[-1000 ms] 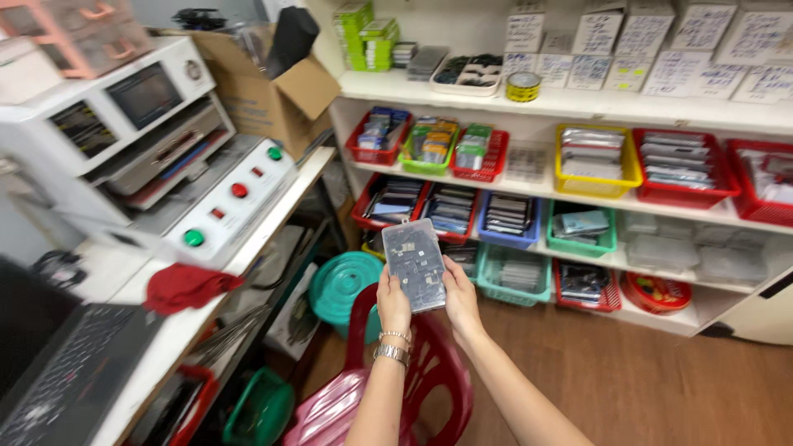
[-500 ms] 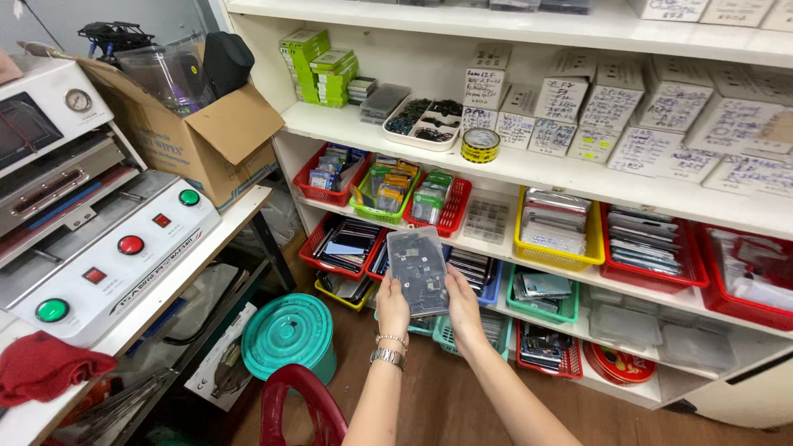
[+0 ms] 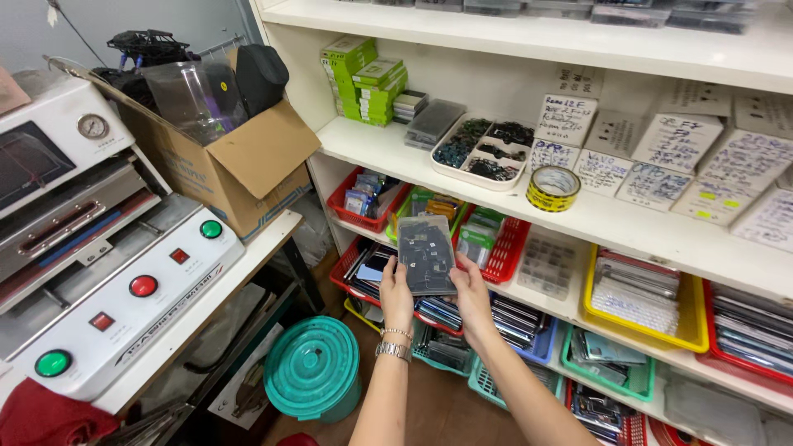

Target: The person organizes small electronic parts and tools in a workshop. They open and close plastic containers, place them on shelves, and handle various items on a cluttered workbench.

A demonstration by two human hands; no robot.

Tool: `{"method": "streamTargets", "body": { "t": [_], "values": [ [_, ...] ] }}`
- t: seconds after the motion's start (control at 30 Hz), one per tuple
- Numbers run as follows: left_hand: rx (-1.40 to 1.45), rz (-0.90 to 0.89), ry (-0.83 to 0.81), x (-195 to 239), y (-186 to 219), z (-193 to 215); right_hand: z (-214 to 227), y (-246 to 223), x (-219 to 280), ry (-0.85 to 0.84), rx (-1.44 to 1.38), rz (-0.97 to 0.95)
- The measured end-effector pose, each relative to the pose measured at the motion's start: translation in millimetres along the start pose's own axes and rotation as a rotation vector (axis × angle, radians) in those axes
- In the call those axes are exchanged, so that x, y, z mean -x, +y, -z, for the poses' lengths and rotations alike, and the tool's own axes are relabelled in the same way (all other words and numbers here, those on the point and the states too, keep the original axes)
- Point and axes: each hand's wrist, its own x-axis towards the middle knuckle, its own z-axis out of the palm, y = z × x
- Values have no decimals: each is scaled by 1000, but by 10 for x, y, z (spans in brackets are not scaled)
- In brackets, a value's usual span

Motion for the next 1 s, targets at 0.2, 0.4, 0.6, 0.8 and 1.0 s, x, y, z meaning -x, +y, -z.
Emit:
{"method": "streamTargets", "body": {
  "t": [0.2, 0.4, 0.6, 0.8, 1.0],
  "values": [
    [73, 91, -50, -521, 151, -46, -269, -11, -760, -30, -51, 39],
    [106, -3, -70, -1194, 231, -258, -359, -286, -1437, -184, 17, 39],
    [132, -48, -118, -1903, 288, -507, -388, -588, -2036, -293, 23, 35],
    [176, 24, -163, -2654, 189, -742, -462, -649, -2630, -240, -51, 20],
    [98, 65, -242, -3524, 173, -1102, -542, -670, -3202, -132, 53, 222]
  ]
}}
